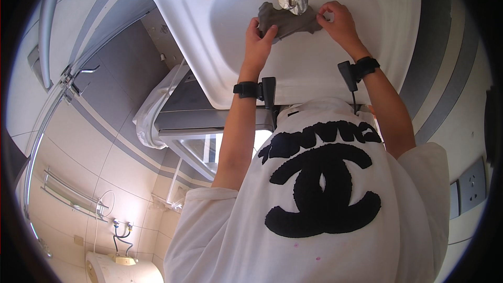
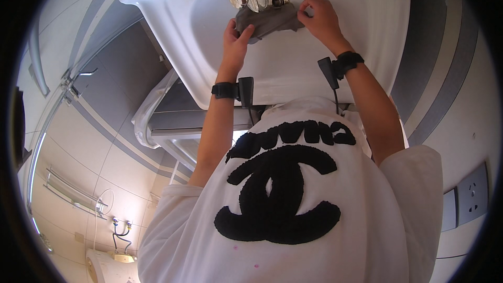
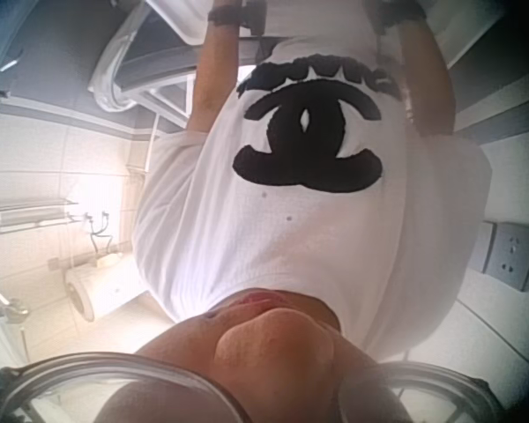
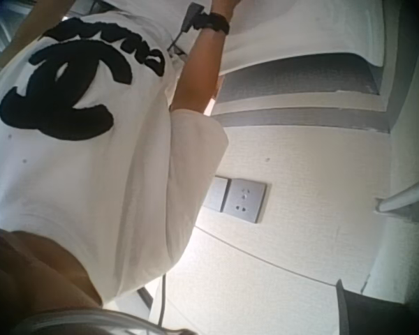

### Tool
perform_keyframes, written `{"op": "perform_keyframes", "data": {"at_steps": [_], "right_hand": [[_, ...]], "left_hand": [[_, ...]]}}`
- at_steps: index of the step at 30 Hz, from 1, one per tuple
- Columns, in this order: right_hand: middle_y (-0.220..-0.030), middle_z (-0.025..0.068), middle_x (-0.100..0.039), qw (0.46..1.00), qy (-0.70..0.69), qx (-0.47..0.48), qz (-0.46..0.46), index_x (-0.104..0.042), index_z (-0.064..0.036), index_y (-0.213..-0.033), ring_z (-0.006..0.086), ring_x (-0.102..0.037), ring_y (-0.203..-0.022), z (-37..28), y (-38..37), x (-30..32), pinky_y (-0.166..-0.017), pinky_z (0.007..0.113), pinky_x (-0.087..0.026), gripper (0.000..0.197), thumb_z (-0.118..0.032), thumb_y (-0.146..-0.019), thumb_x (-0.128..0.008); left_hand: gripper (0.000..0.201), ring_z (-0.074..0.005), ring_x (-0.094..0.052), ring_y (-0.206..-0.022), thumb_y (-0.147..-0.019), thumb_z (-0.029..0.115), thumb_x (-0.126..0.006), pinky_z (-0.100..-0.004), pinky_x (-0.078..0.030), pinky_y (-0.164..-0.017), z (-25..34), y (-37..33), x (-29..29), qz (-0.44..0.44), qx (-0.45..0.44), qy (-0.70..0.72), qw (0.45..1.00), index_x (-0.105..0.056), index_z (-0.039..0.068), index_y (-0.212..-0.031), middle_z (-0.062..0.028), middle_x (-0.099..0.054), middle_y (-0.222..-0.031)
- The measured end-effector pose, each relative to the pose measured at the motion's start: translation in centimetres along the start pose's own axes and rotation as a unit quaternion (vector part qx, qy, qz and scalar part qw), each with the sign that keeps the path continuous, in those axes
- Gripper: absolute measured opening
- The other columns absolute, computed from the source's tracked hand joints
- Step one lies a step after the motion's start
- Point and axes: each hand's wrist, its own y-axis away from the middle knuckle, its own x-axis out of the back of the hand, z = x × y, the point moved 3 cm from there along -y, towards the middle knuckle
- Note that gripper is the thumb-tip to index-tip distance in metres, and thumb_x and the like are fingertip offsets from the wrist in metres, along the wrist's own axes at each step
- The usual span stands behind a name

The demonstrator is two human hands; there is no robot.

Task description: Hand-washing a small grey garment in a bathroom sink.

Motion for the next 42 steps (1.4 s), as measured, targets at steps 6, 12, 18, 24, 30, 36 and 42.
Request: {"op": "perform_keyframes", "data": {"at_steps": [6, 12, 18, 24, 30, 36, 42], "right_hand": [[-0.081, 0.0083, -0.071, 0.969, -0.198, -0.149, 0.004, -0.061, -0.0054, -0.095, 0.0183, -0.070, -0.077, -0.8, -0.4, -0.1, -0.069, 0.030, -0.054, 0.018, -0.014, -0.083, -0.070], [-0.081, 0.0083, -0.072, 0.966, -0.190, -0.175, -0.014, -0.061, -0.0052, -0.098, 0.0167, -0.070, -0.074, -0.2, -0.1, 0.6, -0.067, 0.028, -0.054, 0.025, -0.019, -0.082, -0.076], [-0.080, 0.0080, -0.072, 0.974, -0.109, -0.181, -0.082, -0.068, -0.0044, -0.097, 0.0149, -0.068, -0.070, 1.9, 0.4, 0.1, -0.067, 0.029, -0.053, 0.025, -0.026, -0.086, -0.073], [-0.079, 0.0063, -0.072, 0.931, -0.182, -0.255, -0.186, -0.070, -0.0026, -0.093, 0.0154, -0.068, -0.069, 1.0, 0.4, 1.2, -0.068, 0.028, -0.052, 0.024, -0.026, -0.088, -0.071], [-0.084, 0.0053, -0.070, 0.967, -0.213, -0.133, -0.029, -0.068, -0.0031, -0.093, 0.0134, -0.066, -0.078, -0.1, -0.7, 1.8, -0.072, 0.028, -0.053, 0.021, -0.024, -0.090, -0.069], [-0.092, 0.0037, -0.065, 0.917, -0.336, -0.202, -0.076, -0.062, -0.0030, -0.101, 0.0126, -0.063, -0.087, 0.3, -0.5, 0.8, -0.079, 0.029, -0.054, 0.024, -0.026, -0.095, -0.064], [-0.106, 0.0041, -0.060, 0.795, -0.543, -0.263, -0.071, -0.057, -0.0054, -0.106, 0.0134, -0.059, -0.090, -0.2, 0.1, 0.6, -0.085, 0.033, -0.055, 0.021, -0.026, -0.100, -0.055]], "left_hand": [[0.021, -0.0043, -0.046, -0.060, -0.091, 0.012, -0.064, -0.0239, -0.037, -0.052, 0.2, 0.4, -0.7, 0.028, -0.018, -0.020, 0.999, -0.049, 0.003, -0.104, -0.0007, -0.058, -0.074], [0.020, -0.0056, -0.046, -0.059, -0.092, 0.011, -0.062, -0.0244, -0.037, -0.051, 1.1, 1.9, -1.3, 0.039, -0.013, -0.080, 0.996, -0.048, 0.002, -0.103, -0.0001, -0.053, -0.070], [0.021, -0.0066, -0.048, -0.062, -0.091, 0.011, -0.062, -0.0254, -0.040, -0.053, 1.7, 2.1, -1.5, 0.041, -0.027, -0.079, 0.996, -0.048, 0.001, -0.103, -0.0033, -0.055, -0.076], [0.022, -0.0132, -0.054, -0.064, -0.090, 0.010, -0.062, -0.0297, -0.044, -0.057, 2.6, 2.0, -1.3, 0.066, -0.057, -0.141, 0.986, -0.048, -0.001, -0.103, -0.0086, -0.059, -0.078], [0.027, -0.0217, -0.060, -0.065, -0.089, 0.012, -0.062, -0.0347, -0.047, -0.060, 2.1, 1.3, -1.2, 0.074, -0.021, -0.238, 0.968, -0.048, -0.003, -0.106, -0.0153, -0.062, -0.077], [0.029, -0.0220, -0.059, -0.061, -0.088, 0.013, -0.063, -0.0350, -0.047, -0.059, 1.8, 0.5, -0.8, 0.097, -0.038, -0.216, 0.971, -0.049, -0.004, -0.107, -0.0149, -0.061, -0.073], [0.023, -0.0099, -0.054, -0.063, -0.092, 0.009, -0.061, -0.0276, -0.045, -0.057, 4.1, 1.1, -1.4, 0.083, -0.090, -0.096, 0.988, -0.048, -0.002, -0.107, -0.0085, -0.061, -0.078]]}}
